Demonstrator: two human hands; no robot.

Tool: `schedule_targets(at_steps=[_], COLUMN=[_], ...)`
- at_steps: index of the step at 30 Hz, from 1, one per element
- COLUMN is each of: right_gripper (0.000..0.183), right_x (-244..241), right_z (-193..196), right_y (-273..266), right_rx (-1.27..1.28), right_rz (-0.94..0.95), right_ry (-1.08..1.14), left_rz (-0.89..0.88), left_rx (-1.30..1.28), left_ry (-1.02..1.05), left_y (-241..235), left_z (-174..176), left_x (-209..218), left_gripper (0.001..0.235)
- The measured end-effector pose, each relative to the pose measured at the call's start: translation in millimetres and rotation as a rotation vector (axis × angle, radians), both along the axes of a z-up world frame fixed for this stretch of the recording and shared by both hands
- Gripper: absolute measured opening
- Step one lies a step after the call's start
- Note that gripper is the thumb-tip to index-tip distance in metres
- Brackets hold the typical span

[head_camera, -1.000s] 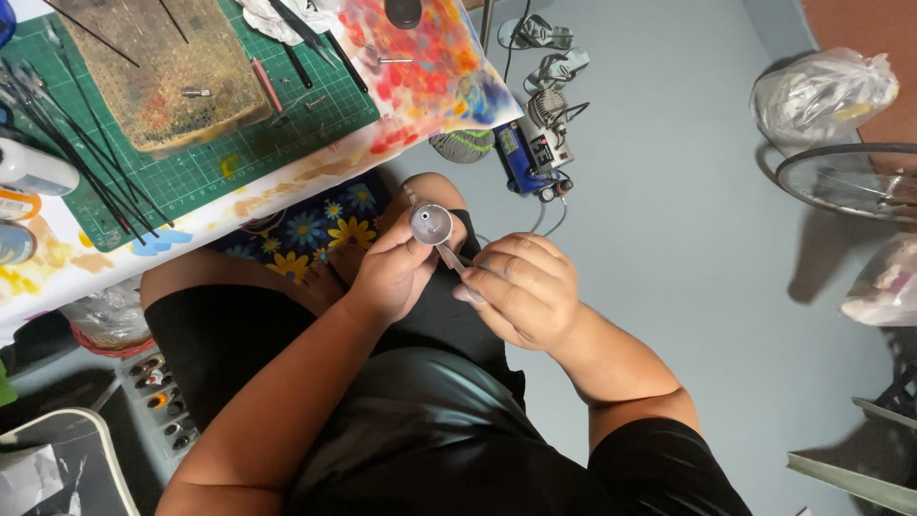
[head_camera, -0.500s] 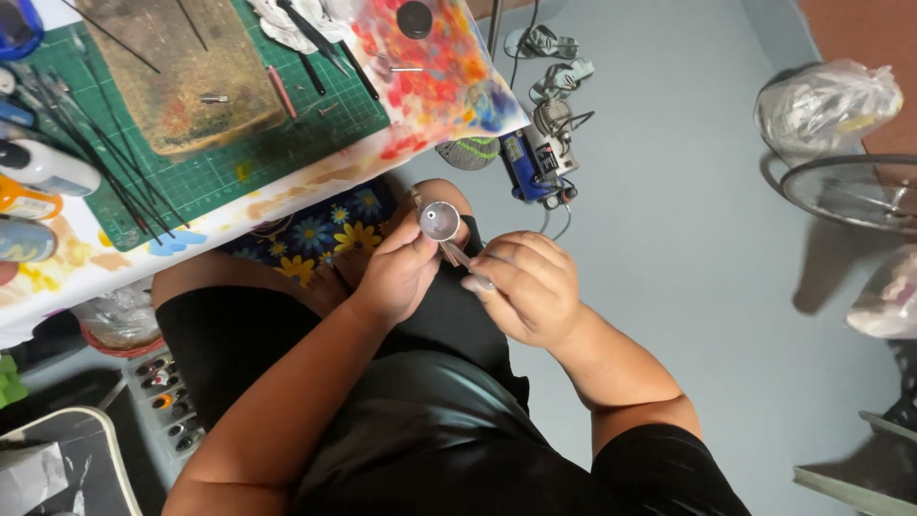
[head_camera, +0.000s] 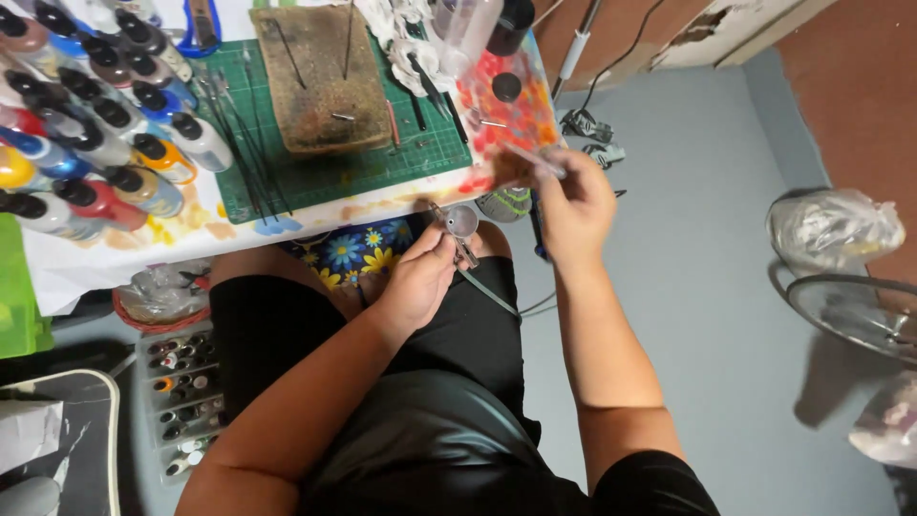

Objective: Disassembling and cleaning an airbrush using cleaning solution and specialized tools.

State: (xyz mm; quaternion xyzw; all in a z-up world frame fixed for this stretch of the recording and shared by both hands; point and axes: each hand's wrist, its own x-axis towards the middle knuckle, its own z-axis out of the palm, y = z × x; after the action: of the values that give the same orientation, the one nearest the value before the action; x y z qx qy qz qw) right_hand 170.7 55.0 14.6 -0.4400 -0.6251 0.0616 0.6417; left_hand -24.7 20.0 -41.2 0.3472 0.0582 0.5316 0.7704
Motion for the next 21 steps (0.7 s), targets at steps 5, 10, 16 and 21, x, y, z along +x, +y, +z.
schedule_targets(at_steps=[5,10,16,21], right_gripper=[0.018,0.014,0.021,0.041], right_x=[-33,-68,-65,-42], right_z=[1,6,36,-10], right_y=[59,93,42,-89], right_rx=[-0.079,-0.036,0.093,0.008], right_rz=[-0.037,-0.099,-0.119,0.058], right_ry=[-0.247,-0.495,-0.611,-0.176], left_rz=[0.038,0.029,0.025,0.104], left_rx=[0.016,-0.003,-0.108,0.052], left_ry=[-0.012,0.009,0.0,0.0], left_y=[-1,2,-1,0], left_z=[-1,-2,-5,8], left_x=[-14,-28,-38,-41], left_gripper=[0.021,0.02,0.027,0.018])
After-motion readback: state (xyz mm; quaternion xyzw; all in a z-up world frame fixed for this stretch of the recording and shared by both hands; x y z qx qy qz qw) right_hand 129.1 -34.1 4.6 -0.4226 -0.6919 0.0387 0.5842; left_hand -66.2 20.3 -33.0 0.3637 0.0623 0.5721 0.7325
